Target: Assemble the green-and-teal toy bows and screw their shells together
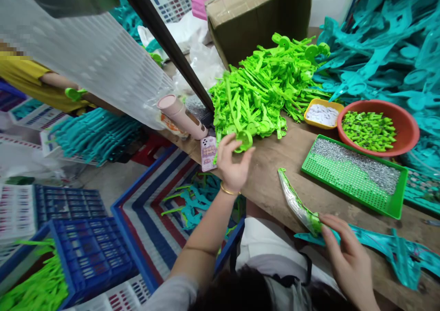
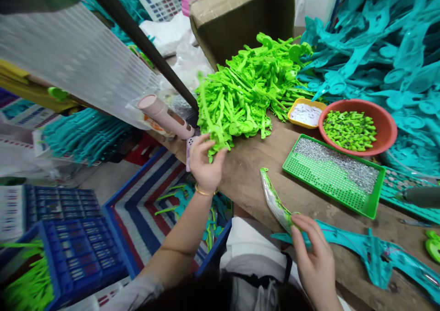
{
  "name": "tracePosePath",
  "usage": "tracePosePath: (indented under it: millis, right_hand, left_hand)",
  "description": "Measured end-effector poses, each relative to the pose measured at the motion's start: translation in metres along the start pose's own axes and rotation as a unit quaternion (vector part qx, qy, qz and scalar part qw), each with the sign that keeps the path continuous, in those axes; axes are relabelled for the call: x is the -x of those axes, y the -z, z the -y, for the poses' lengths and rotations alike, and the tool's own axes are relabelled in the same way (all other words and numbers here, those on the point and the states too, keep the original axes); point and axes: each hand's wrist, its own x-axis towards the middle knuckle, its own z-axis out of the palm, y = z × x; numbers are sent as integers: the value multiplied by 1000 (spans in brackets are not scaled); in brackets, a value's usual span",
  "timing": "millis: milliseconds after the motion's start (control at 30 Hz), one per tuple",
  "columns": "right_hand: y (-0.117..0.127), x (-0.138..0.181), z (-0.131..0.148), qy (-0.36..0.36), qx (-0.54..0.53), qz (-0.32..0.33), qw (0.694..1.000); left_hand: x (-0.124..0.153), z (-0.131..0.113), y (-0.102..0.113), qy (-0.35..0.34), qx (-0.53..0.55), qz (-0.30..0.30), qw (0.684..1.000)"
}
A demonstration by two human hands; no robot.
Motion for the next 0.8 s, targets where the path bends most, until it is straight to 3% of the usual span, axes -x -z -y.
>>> tracePosePath:
  millis: [67,167,267,367,467,633,733,800]
  right_hand:
    - [-11,-10,16,-35,-60,30,997]
    - [-26,-24,32,-56,-155,63,984]
    - [-33,-29,35,-46,-199,82,976]
    - [-28,-27,25,-68,-196,86,974]
    - [-21,-22,12,-126,-177,61,974]
    - [-14,-13,-5,-181,-132,49,973]
    - [-9,-8,-20,-195,-109,50,973]
    - [-5,-5,-30,-205,-105,47,972]
  left_hand:
    - [31,-24,4,-9,81,24,996]
    - [72,-59,9,-31,180,152,971]
    - [76,-70,11,-79,214,175,958]
    - [38,-47,4,-59,117,140,981]
    - [-12,-4,-13,-42,-7,131,991]
    - [-71,59,-50,-28,-36,183,982]
    - [-109,85,-65,-3,-56,160,985]
    - [-138,98,-74,47,-124,142,981]
